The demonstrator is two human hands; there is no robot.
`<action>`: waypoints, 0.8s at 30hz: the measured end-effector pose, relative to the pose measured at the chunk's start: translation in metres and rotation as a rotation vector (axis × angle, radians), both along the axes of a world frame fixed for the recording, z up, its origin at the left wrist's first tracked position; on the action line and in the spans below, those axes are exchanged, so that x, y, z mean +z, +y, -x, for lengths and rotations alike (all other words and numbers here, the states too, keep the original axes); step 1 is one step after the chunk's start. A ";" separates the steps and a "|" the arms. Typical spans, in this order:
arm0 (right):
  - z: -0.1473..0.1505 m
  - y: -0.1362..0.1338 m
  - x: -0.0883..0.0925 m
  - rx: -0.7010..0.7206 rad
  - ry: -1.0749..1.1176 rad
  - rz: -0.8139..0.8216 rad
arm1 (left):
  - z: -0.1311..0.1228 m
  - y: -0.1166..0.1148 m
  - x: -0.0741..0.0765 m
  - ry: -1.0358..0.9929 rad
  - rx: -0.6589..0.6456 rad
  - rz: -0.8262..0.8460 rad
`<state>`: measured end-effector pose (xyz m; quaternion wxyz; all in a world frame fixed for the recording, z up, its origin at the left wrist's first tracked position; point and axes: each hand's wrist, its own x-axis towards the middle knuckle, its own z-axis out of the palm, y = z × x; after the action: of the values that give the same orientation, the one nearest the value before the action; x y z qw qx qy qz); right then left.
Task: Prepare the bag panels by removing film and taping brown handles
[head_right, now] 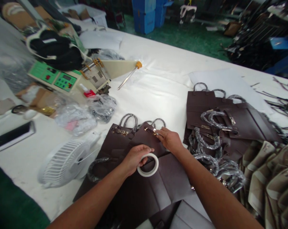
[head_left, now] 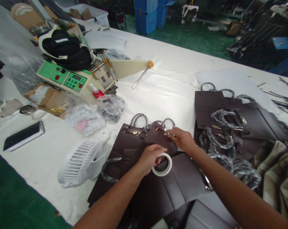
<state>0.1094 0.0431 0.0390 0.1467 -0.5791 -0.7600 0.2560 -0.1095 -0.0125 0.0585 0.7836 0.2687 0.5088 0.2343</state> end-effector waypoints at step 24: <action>-0.005 0.039 0.008 0.431 -0.385 0.040 | -0.014 0.064 0.013 -0.057 0.163 -0.098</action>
<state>0.1147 0.0824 0.0469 -0.0694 -0.4449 -0.8742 0.1818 -0.0959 0.0511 0.0713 0.7620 0.2578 0.4944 0.3294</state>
